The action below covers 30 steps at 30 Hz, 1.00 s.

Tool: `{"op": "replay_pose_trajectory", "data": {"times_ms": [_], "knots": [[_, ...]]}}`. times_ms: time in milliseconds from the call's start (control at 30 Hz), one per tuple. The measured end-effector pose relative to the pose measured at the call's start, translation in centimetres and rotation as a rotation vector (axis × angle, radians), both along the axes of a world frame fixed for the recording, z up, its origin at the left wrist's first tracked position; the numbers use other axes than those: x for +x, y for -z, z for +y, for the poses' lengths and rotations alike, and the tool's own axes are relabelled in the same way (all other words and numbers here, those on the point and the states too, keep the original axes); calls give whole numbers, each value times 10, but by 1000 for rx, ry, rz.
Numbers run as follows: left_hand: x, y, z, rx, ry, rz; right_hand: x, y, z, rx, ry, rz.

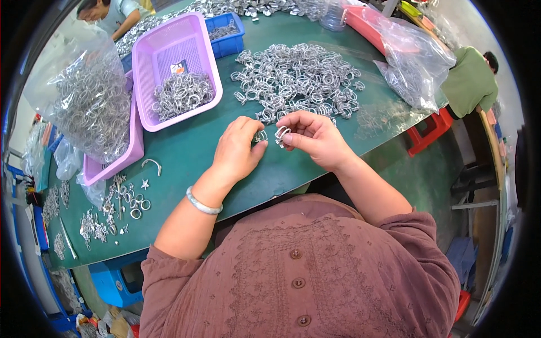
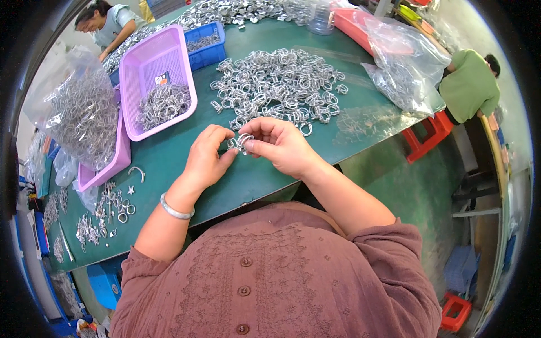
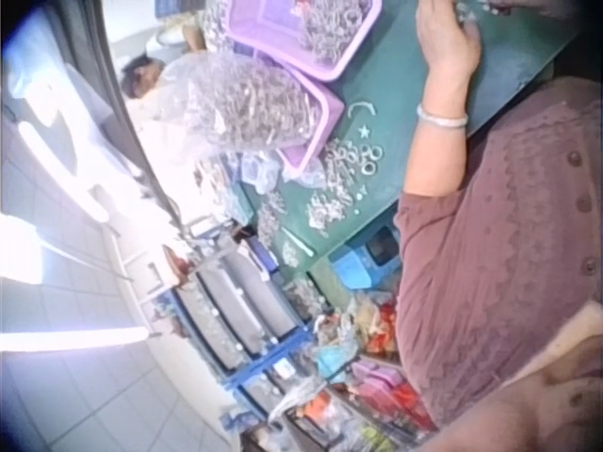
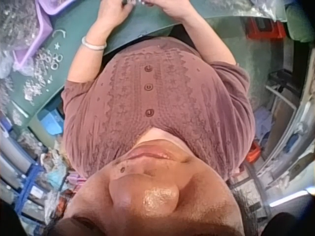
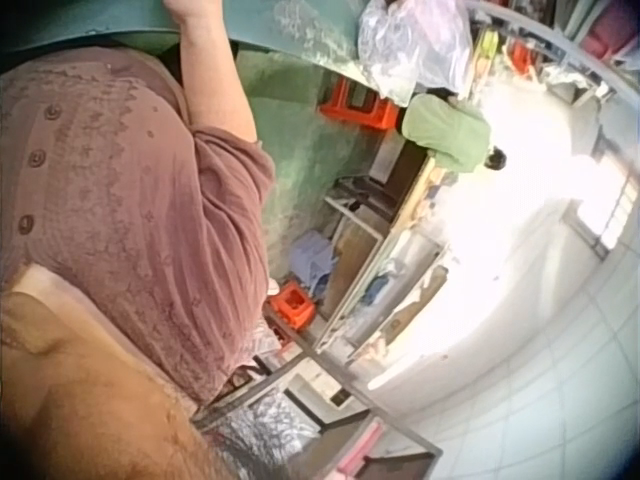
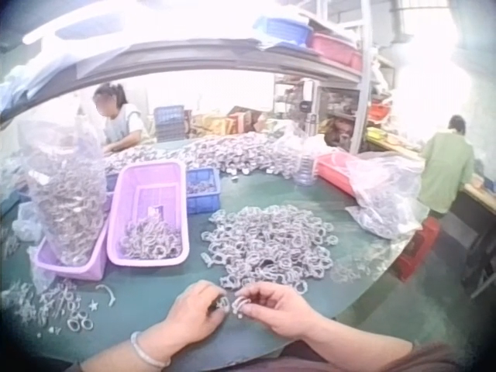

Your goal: The person connects small metal rings together by hand and places them on the table.

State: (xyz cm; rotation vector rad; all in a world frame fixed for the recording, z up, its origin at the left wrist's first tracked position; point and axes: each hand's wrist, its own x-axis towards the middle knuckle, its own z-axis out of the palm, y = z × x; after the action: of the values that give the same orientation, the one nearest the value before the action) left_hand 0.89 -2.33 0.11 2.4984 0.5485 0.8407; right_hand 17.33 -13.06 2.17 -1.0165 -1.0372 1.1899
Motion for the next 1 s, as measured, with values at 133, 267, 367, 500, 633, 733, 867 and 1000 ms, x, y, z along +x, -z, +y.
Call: {"op": "replay_pose_trajectory", "data": {"times_ms": [133, 267, 367, 500, 633, 733, 867, 1000], "knots": [[2, 0, 0, 51, 18, -32, 4, -4, -7, 9, 65, 50], [-1, 2, 3, -106, -47, -61, 40, -11, -12, -1, 138, 0], [-1, 6, 3, -373, -41, -160, 90, -31, -26, 81, 349, 12], [0, 12, 3, -576, 32, -219, 151, -61, -45, 190, 529, 174], [-1, 7, 3, -726, 48, -224, 175, -77, -55, 298, 536, 215], [0, 6, 3, -803, 45, -211, 181, -80, -59, 319, 545, 242], [1, 8, 6, -811, 45, -230, 184, -78, -61, 330, 478, 282], [0, 8, 6, -845, 27, -251, 178, -81, -57, 324, 466, 313]]}}
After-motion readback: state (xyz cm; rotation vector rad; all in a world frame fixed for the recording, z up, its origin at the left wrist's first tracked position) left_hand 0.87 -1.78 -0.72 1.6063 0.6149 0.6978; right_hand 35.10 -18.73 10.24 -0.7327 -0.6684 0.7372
